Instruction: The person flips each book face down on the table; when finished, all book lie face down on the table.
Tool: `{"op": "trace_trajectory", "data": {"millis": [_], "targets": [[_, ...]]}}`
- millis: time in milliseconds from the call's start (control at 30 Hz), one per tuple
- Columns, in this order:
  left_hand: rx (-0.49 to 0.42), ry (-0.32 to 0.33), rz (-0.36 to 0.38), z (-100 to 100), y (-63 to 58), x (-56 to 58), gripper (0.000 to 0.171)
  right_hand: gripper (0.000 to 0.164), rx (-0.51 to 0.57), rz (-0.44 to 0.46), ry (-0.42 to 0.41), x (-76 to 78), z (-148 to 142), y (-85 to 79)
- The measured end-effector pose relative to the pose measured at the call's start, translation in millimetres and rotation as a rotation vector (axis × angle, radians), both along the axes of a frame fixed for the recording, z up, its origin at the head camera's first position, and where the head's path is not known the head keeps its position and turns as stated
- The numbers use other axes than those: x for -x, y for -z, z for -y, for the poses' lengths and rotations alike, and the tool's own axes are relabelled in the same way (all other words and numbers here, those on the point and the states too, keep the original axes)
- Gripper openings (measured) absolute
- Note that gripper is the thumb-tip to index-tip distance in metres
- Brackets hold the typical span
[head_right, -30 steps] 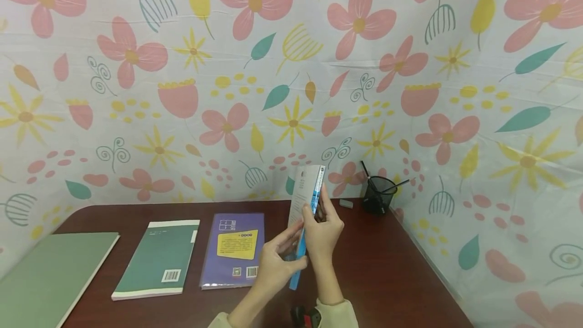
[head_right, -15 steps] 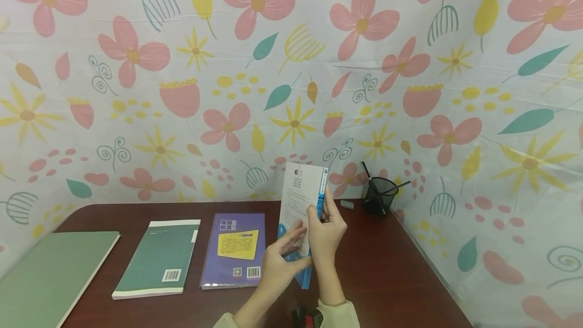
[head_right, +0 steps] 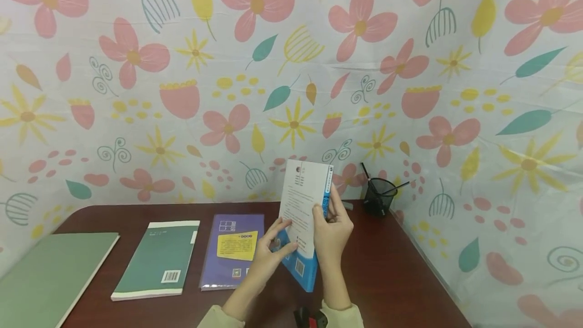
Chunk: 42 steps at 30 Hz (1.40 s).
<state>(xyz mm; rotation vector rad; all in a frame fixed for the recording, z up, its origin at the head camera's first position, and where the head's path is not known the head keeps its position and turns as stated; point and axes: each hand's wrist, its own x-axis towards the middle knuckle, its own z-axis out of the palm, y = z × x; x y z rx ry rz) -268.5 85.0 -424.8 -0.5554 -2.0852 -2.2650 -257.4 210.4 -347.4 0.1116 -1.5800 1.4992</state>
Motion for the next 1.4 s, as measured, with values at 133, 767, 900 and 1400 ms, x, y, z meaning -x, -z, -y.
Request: {"op": "trace_trajectory", "data": {"millis": [133,767,900,1400], "targets": [[0.010,0.002,0.026,8.8,2.4,8.1,0.059,0.050,-0.010,-0.008,-0.022,-3.9,2.3,-5.9],[-0.171,0.075,0.185,36.6,9.9,27.4,0.073,0.049,0.061,0.055,-0.099,-8.0,0.0,-13.4],[-0.175,0.059,0.181,37.5,9.1,26.2,0.072,0.050,0.086,0.061,-0.105,-5.8,-4.2,-11.4],[-0.207,0.011,0.160,38.7,7.2,24.3,0.072,0.052,0.118,0.142,-0.120,3.1,-23.4,-2.7]]}}
